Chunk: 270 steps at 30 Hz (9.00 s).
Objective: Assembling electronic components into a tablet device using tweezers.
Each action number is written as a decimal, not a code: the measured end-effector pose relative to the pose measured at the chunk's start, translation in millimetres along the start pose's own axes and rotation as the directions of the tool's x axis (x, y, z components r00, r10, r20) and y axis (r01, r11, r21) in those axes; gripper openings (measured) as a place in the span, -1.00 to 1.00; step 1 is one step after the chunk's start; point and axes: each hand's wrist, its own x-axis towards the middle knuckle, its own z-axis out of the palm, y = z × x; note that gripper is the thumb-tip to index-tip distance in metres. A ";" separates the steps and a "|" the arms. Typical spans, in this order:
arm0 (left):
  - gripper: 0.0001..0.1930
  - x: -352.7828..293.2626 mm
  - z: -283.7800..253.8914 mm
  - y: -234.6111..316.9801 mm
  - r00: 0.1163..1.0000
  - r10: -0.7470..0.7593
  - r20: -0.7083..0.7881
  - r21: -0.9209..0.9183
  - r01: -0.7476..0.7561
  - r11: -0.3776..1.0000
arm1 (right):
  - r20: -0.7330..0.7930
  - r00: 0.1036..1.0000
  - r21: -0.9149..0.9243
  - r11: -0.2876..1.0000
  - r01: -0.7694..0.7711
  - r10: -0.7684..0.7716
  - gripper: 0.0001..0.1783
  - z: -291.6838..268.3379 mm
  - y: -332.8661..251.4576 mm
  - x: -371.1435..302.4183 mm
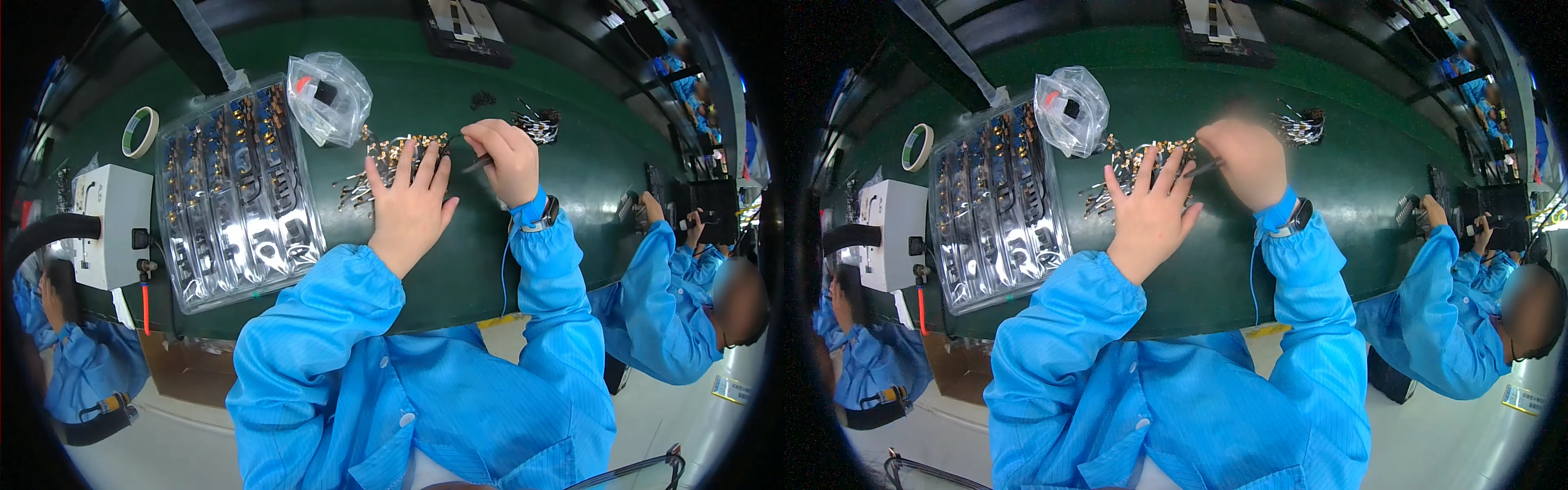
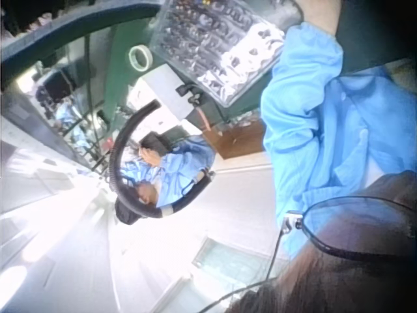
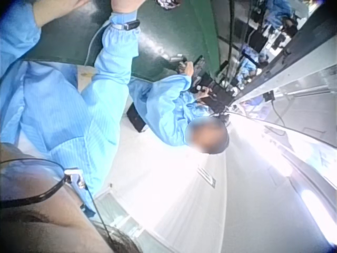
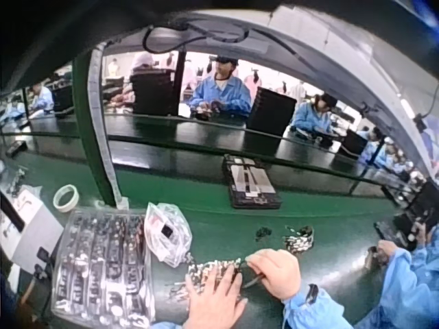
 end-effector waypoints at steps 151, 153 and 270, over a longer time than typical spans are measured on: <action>-0.70 -1.4 -8.4 7.2 0.975 0.209 0.075 -0.206 -0.189 0.960 | 0.191 0.937 -0.150 0.952 -0.265 0.291 -0.87 -78.7 162.3 -38.1; -0.69 -1.7 -8.5 6.9 0.975 0.209 0.076 -0.207 -0.190 0.960 | 0.236 0.961 -0.187 0.977 -0.103 0.146 -0.86 -74.7 165.0 -38.1; -0.68 -10.0 -13.4 13.5 0.978 0.112 0.175 -0.092 -0.097 0.991 | 0.338 0.875 0.191 0.885 -0.425 0.347 -0.81 -2.0 28.9 -57.5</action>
